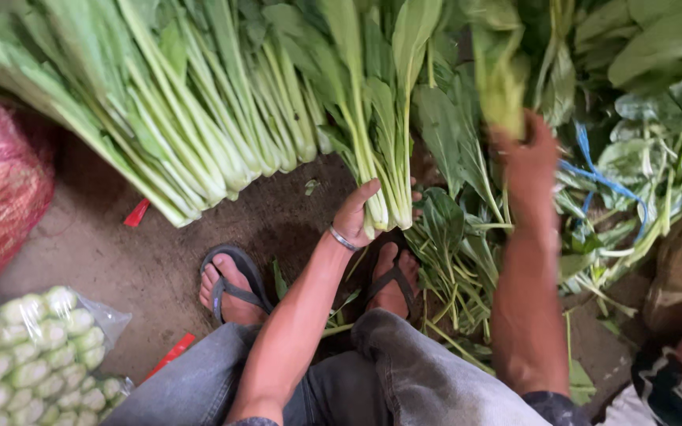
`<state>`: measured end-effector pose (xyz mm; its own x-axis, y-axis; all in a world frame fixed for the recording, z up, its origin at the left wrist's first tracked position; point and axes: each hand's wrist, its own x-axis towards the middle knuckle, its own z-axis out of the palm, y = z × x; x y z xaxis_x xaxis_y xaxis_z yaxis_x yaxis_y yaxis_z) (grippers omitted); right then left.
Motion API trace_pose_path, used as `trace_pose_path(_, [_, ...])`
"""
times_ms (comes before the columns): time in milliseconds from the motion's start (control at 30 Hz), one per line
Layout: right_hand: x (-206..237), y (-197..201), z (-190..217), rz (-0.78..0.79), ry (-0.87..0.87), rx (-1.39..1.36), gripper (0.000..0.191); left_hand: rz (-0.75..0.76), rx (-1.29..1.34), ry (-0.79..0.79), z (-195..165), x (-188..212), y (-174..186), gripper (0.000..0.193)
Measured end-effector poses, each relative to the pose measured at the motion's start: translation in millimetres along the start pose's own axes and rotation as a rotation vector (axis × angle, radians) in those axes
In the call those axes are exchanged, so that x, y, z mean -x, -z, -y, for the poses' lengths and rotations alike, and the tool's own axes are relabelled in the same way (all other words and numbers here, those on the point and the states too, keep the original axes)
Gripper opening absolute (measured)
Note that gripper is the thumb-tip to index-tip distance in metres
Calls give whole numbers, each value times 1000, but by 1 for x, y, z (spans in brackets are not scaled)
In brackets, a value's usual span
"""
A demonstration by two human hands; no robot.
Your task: The person sits on the floor of a produce area and sorts leafy green vegetables, picking individual stalks from a pile, stripping damaged leaves aside, and aligning the stalks into neat rows on the ground. They repeatedly gather, turn, and place the vegetables to build up ordered bunches.
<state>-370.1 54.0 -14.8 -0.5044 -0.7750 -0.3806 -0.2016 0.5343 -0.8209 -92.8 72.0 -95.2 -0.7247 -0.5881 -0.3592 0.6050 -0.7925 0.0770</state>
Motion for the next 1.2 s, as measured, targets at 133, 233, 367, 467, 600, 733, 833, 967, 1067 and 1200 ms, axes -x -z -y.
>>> trace_pose_path(133, [45,48,33,35,-144,-1143,49,-68,-47,38,1,-2,18,67])
trace_pose_path(233, [61,59,52,-75,-149,-1204,46,-29,-4,27,5,-2,27,65])
trace_pose_path(367, [76,51,70,114,332,-790,52,-44,19,39,10,-6,30,61])
trace_pose_path(467, [89,25,75,16,610,-370,53,-5,47,14,15,-9,30,60])
trace_pose_path(600, [106,-33,69,119,798,244,50,83,77,-62,23,-10,30,53])
trace_pose_path(733, [116,-76,58,349,367,361,42,-278,-210,-74,24,-10,26,53])
trace_pose_path(833, [121,-84,51,184,492,484,36,-345,-286,-89,23,-10,18,57])
trace_pose_path(967, [119,-82,43,151,404,500,29,-352,-265,-70,22,-11,15,58])
trace_pose_path(1067, [112,-77,40,303,315,358,26,-441,-358,-12,21,-14,18,67])
trace_pose_path(1200, [111,-64,38,325,371,323,25,-485,-545,-18,22,-19,17,84])
